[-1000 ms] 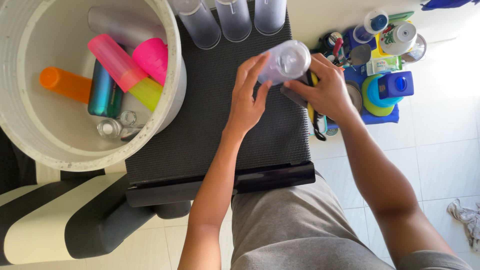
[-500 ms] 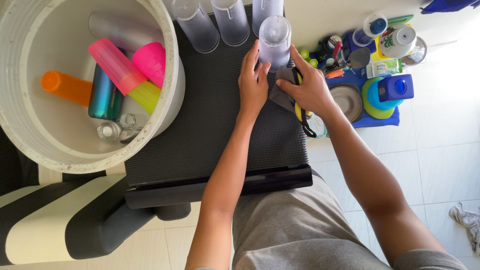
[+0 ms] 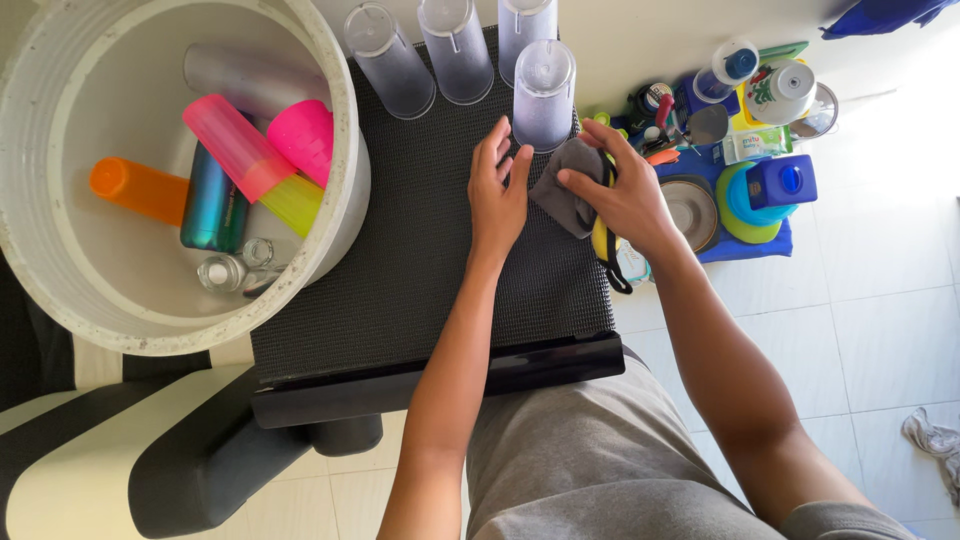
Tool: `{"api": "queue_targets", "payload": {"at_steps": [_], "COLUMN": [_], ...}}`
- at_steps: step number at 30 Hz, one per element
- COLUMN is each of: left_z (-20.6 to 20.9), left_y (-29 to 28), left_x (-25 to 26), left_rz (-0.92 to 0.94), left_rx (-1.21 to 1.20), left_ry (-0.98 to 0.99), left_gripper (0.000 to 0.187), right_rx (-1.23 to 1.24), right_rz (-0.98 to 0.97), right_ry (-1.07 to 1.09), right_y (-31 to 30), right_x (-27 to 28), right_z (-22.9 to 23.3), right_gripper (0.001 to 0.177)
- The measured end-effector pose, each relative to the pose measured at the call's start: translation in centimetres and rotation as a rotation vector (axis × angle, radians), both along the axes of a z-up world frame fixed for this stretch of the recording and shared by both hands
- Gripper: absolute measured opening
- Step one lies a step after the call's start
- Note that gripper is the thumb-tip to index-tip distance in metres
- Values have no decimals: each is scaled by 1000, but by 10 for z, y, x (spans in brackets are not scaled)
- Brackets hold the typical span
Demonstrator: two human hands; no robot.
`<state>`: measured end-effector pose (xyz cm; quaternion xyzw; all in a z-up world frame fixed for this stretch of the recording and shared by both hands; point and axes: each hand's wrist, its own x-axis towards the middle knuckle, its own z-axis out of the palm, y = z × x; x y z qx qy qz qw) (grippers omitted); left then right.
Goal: The person dries the inside and outside of plastic cups using a cloth, then places them on a surface.
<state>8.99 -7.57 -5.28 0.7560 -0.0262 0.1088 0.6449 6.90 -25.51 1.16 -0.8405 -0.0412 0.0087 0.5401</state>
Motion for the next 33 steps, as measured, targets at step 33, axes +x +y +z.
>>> {"api": "queue_targets", "payload": {"at_steps": [33], "left_z": [129], "left_y": [162], "left_x": [-177], "left_rz": [-125], "left_rx": [-132], "left_ry": [-54], "left_gripper": [27], "right_rx": [1441], "right_rz": [256], "right_ry": [424], "right_y": [131], "right_x": [-149], "right_z": [24], "right_gripper": [51]}}
